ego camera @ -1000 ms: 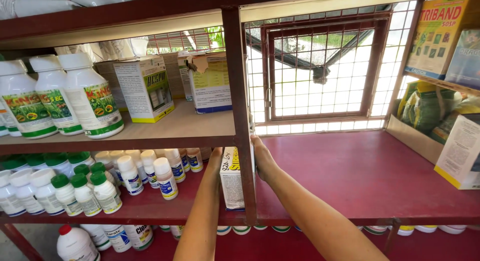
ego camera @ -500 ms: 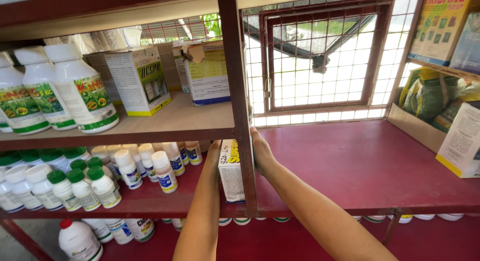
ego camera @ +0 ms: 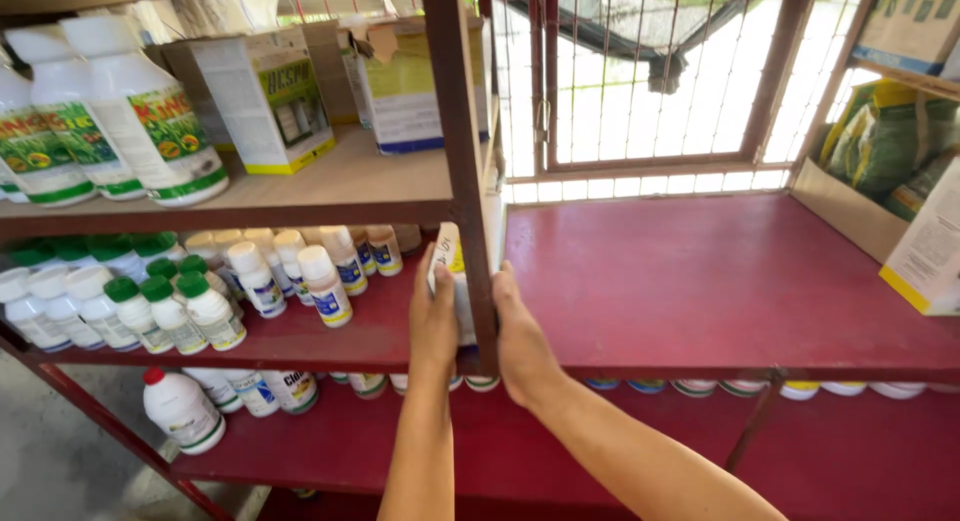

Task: Organizing and stocking agricultural products and chemicals on retail shelves.

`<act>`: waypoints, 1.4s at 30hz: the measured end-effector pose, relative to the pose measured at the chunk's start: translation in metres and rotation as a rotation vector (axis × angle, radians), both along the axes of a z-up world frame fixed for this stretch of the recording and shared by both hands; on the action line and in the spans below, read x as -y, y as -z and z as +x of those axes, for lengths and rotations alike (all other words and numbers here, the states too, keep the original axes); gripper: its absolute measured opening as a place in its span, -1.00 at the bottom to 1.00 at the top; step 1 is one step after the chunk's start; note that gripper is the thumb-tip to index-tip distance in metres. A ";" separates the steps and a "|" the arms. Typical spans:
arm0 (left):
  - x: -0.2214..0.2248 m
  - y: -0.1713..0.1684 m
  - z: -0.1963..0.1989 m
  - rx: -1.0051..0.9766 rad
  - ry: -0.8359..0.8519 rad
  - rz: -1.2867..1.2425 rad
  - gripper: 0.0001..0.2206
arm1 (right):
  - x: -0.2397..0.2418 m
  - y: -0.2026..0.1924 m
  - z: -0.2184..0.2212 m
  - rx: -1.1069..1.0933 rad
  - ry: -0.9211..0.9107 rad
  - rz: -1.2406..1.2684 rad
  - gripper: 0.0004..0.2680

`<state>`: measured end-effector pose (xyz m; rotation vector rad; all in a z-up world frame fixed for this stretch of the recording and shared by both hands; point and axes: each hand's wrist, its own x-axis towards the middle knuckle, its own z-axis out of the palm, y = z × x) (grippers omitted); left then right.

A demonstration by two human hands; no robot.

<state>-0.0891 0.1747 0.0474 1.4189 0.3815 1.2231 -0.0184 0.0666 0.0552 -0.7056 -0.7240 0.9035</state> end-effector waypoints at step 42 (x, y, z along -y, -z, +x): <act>0.151 0.324 -0.309 -0.031 -1.028 -0.243 -0.63 | 0.017 0.305 -0.311 0.361 -0.860 -0.519 -0.44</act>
